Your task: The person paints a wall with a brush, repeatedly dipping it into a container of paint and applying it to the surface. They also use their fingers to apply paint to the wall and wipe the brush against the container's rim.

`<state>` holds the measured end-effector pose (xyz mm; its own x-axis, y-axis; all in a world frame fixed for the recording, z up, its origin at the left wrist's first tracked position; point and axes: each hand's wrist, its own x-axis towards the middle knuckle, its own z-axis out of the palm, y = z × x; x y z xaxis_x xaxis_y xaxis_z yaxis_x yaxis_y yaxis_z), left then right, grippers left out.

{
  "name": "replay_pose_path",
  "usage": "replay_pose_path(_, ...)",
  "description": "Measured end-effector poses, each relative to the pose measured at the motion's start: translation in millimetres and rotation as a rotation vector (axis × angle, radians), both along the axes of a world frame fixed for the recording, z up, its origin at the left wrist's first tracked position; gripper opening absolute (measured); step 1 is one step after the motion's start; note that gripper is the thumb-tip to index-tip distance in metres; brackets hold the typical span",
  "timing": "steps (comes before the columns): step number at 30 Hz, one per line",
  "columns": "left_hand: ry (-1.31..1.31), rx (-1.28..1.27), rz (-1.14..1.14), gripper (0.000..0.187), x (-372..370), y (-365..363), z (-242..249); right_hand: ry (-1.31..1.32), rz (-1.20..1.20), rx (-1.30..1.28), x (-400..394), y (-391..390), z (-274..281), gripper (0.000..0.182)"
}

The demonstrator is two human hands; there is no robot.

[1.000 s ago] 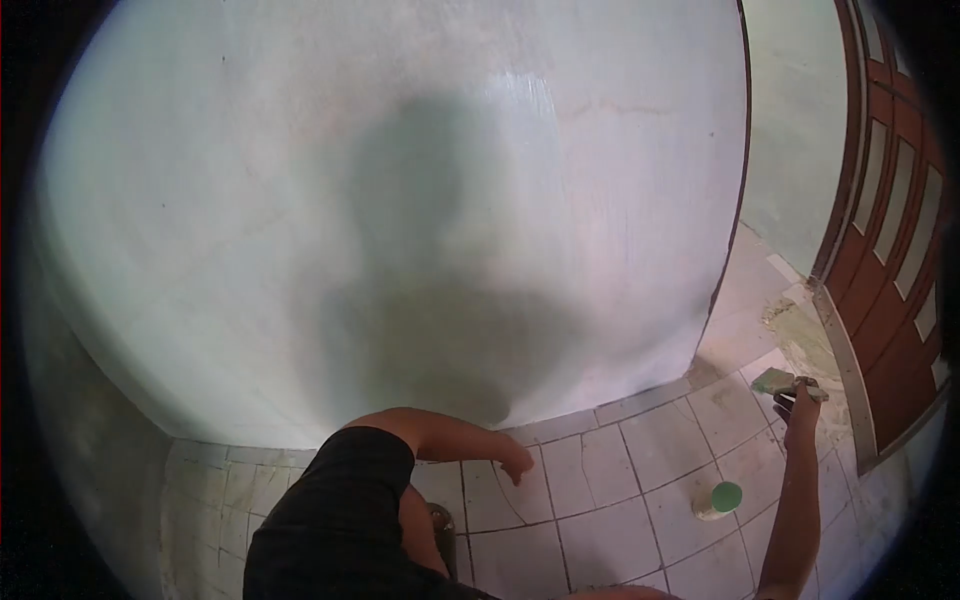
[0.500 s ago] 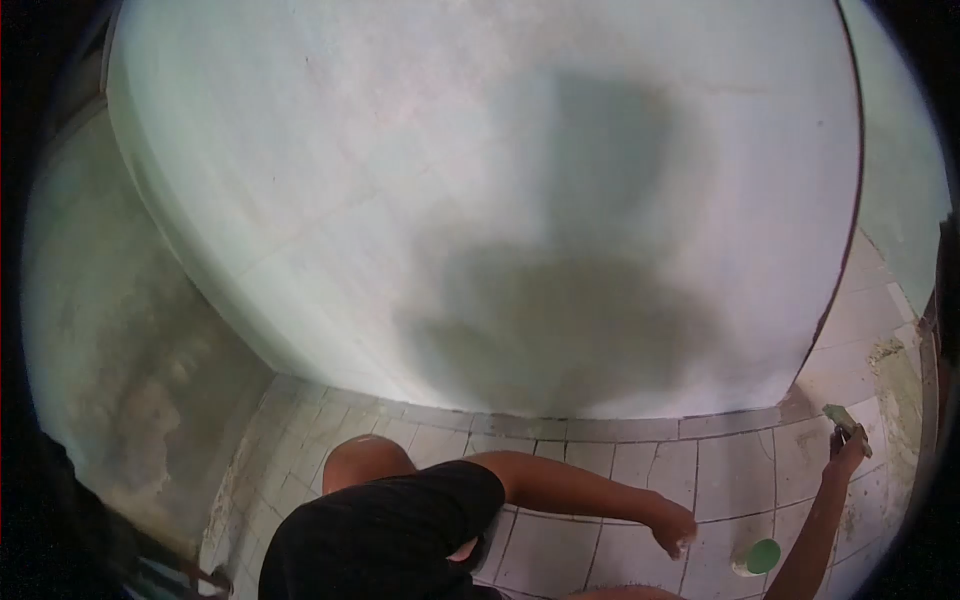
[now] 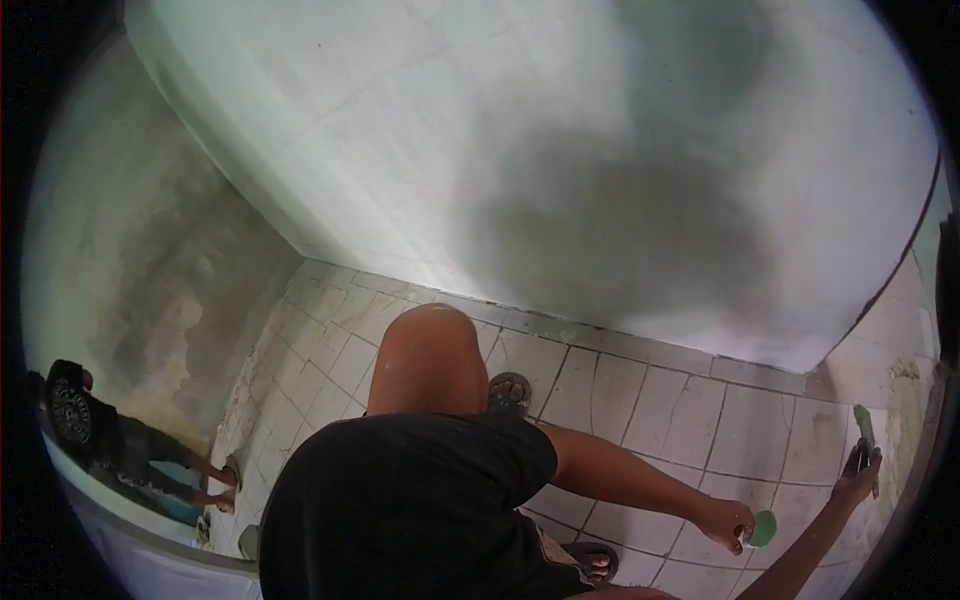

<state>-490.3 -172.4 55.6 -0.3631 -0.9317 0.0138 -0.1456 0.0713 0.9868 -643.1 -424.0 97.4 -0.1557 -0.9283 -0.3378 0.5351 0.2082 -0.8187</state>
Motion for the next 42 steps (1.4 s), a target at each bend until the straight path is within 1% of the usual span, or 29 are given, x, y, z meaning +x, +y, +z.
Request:
replay_pose_path(2,0.001,-0.032,-0.007,0.036,-11.2,1.3,-5.8,-0.014,-0.014,-0.01,-32.8,0.0,-9.6,0.039)
replay_pose_path(3,0.008,-0.046,-0.01,0.036,-16.5,0.0,-5.1,-0.006,-0.016,-0.025,-49.6,4.0,-11.5,0.039)
replay_pose_path(5,-0.057,-0.014,-0.112,0.04,-24.3,-2.8,-0.1,-0.04,-0.052,-0.07,-74.8,8.1,-5.6,0.037)
replay_pose_path(6,-0.046,-0.027,-0.099,0.04,-28.2,-1.9,0.3,0.234,-0.045,-0.123,-69.3,34.2,18.0,0.038)
replay_pose_path(9,-0.103,0.047,-0.111,0.048,-34.0,3.9,13.9,-0.036,-0.037,-0.23,-128.2,1.6,-18.8,0.042)
replay_pose_path(10,-0.092,0.048,-0.096,0.048,-33.1,3.9,14.8,-0.027,-0.021,-0.23,-123.2,3.8,-8.1,0.042)
replay_pose_path(12,-0.068,0.032,-0.123,0.048,-31.7,3.7,13.6,0.013,-0.109,-0.103,-115.1,12.5,10.7,0.045)
replay_pose_path(14,-0.061,0.029,-0.074,0.048,-24.8,3.3,9.6,0.04,-0.066,-0.128,-104.3,5.8,12.9,0.045)
replay_pose_path(16,-0.061,0.021,-0.03,0.048,-17.8,0.8,0.5,0.01,-0.097,-0.068,-80.5,9.2,26.2,0.043)
replay_pose_path(18,-0.134,-0.03,-0.02,0.046,-10.3,-2.0,-7.9,0.051,-0.075,-0.076,-50.1,16.9,41.3,0.041)
replay_pose_path(19,-0.131,-0.032,-0.016,0.046,-6.0,-2.2,-9.8,0.082,-0.066,-0.085,-37.7,17.8,43.6,0.04)
replay_pose_path(22,-0.114,-0.042,0.011,0.044,4.9,0.3,-9.4,0.094,-0.004,-0.122,-21.9,-0.8,26.1,0.041)
replay_pose_path(24,-0.122,-0.099,0.011,0.043,4.8,-3.1,-15.5,0.077,0.011,-0.164,-13.8,-0.5,17.7,0.041)
replay_pose_path(26,-0.105,-0.07,0.021,0.043,6.8,-1.2,-15.1,0.131,0.079,-0.231,2.9,15.3,26.0,0.04)
replay_pose_path(27,-0.078,-0.037,0.024,0.044,2.8,-0.4,-19.8,0.232,0.057,-0.179,17.5,24.8,37.2,0.041)
replay_pose_path(28,-0.102,-0.085,-0.025,0.047,3.1,-0.4,-27.8,0.02,0.02,-0.041,3.2,3.3,25.9,0.04)
replay_pose_path(29,-0.116,-0.136,-0.091,0.051,-1.0,-4.1,-38.4,0.105,0.095,-0.142,-9.5,-4.2,12.7,0.036)
replay_pose_path(30,-0.112,0.059,-0.05,0.056,13.9,6.8,-6.7,0.189,0.159,-0.25,-20.4,-11.6,0.6,0.032)
replay_pose_path(31,-0.039,0.13,-0.079,0.057,18.2,5.7,-8.8,0.264,0.212,-0.361,-31.8,-21.6,-13.8,0.03)
replay_pose_path(32,0.082,0.244,-0.104,0.055,23.7,7.2,-13.6,0.44,0.276,-0.494,-38.4,-26.8,-20.1,0.03)
replay_pose_path(33,0.019,0.145,-0.076,0.054,27.6,9.1,-17.9,0.013,0.113,-0.271,-22.5,-7.4,13.5,0.031)
replay_pose_path(34,-0.047,0.048,-0.042,0.054,29.4,10.7,-26.1,-0.031,-0.015,-0.208,-4.0,7.5,41.7,0.029)
replay_pose_path(36,-0.062,0.085,-0.106,0.053,31.4,13.5,-27.9,0.068,-0.129,-0.081,18.9,41.2,87.1,0.03)
replay_pose_path(38,-0.046,0.166,-0.124,0.053,37.9,20.0,-29.8,0.091,-0.1,-0.077,8.2,38.1,81.1,0.028)
replay_pose_path(40,-0.006,0.321,-0.148,0.053,40.8,19.8,-36.3,0.059,0.021,-0.196,-17.1,26.5,56.5,0.029)
replay_pose_path(41,-0.058,0.338,-0.132,0.055,41.5,20.1,-22.2,0.052,-0.005,-0.186,-29.3,17.1,45.5,0.027)
replay_pose_path(42,-0.061,0.376,-0.1,0.055,39.1,17.9,-37.1,0.915,0.279,-0.344,-18.6,44.3,77.6,0.027)
